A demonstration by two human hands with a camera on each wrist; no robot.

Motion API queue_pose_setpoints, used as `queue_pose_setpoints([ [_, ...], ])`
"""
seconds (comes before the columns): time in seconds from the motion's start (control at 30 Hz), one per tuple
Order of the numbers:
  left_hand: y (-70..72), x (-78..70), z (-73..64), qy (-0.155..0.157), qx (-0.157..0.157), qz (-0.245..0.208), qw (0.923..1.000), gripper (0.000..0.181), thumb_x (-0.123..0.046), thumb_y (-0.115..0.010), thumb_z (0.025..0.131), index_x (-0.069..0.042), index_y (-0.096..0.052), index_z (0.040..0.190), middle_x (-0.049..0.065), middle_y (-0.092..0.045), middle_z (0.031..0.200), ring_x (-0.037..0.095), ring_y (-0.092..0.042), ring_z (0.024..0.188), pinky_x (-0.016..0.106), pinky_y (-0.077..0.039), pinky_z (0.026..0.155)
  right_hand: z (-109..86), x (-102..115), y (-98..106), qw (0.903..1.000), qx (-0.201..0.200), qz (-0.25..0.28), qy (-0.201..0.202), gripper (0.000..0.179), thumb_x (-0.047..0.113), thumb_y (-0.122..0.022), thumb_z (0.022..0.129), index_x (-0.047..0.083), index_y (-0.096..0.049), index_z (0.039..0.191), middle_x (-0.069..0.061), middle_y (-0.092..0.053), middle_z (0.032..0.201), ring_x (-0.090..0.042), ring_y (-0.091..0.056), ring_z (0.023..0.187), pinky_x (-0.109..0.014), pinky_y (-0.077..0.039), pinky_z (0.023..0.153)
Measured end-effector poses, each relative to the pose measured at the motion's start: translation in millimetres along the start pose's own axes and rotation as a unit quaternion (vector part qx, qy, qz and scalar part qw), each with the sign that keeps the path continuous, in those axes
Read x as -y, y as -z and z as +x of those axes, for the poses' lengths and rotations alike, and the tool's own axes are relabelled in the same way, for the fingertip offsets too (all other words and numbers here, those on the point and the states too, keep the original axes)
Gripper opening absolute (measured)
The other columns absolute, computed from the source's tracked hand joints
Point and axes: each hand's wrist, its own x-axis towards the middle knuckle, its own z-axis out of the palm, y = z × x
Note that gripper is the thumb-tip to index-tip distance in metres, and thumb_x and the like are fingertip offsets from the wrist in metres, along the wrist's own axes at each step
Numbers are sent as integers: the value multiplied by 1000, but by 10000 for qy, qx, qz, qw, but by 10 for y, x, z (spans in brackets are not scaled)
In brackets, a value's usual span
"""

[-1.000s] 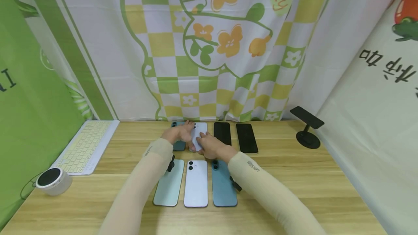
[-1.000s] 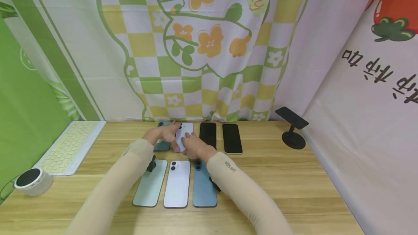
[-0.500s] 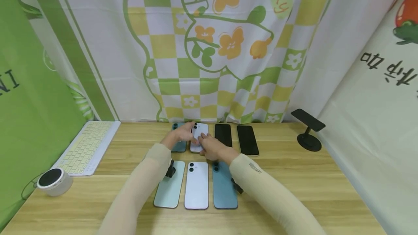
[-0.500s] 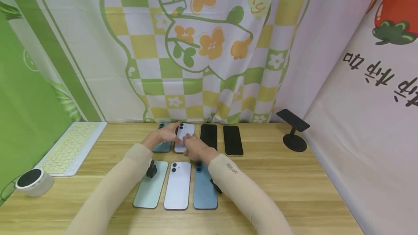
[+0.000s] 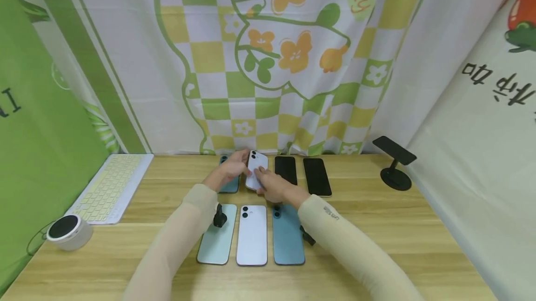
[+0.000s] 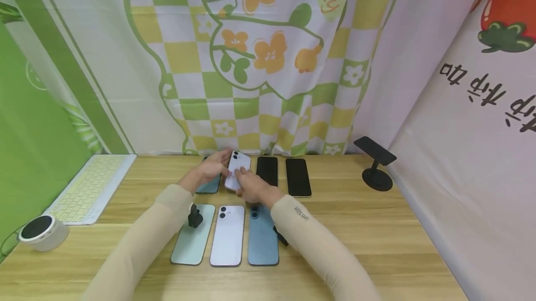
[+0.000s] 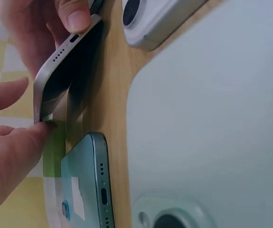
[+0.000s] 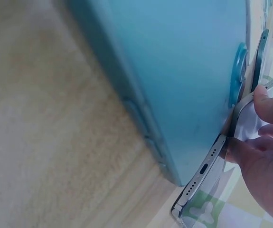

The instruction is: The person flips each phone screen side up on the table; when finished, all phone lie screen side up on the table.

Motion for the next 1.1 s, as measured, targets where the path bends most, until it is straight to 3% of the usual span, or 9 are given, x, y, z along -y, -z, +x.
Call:
queue_pose_setpoints([
  [0.27,-5,18,-5,-98,-147,-602,9980,97,28,-51,83,8,-1,163,25,-7,174,38,-12,163,45,-19,133,-13,-19,-8,9994,-114,324,76,69,19,-56,107,0,-22,164,-23,-18,173,-37,-23,161,-47,-24,133],
  [0.5,-2,70,-12,157,-152,-1225,9922,91,27,-48,89,7,1,164,27,-6,173,39,-11,163,45,-20,133,-16,-45,23,9978,-208,614,137,70,16,-59,106,1,-24,164,-22,-21,172,-35,-26,161,-46,-25,133],
  [0.67,7,82,-32,139,-6,-1492,9887,91,26,-49,89,4,-2,165,23,-6,175,35,-11,164,44,-21,133,-9,-87,53,9946,-374,956,148,72,13,-67,101,3,-31,163,-20,-36,168,-34,-40,154,-47,-37,127],
  [0.83,39,94,-65,85,277,-1561,9873,94,24,-51,90,-1,-1,166,18,-3,176,32,-7,165,44,-23,132,10,-126,120,9901,-474,1310,150,76,9,-72,95,1,-35,161,-24,-53,155,-34,-58,137,-47,-51,114],
  [0.93,51,102,-84,56,432,-1589,9863,96,24,-50,90,-4,1,167,17,-1,177,32,-5,165,46,-23,132,22,-136,152,9797,-492,1942,32,75,5,-66,92,-1,-35,160,-25,-53,155,-34,-59,134,-47,-52,112],
  [1.1,39,114,-93,10,584,-1661,9844,95,23,-51,92,-3,1,167,17,1,177,32,-3,165,46,-24,131,25,-113,170,9374,-458,3438,-317,63,14,-55,103,-3,-32,160,-24,-39,165,-37,-43,152,-51,-43,122],
])
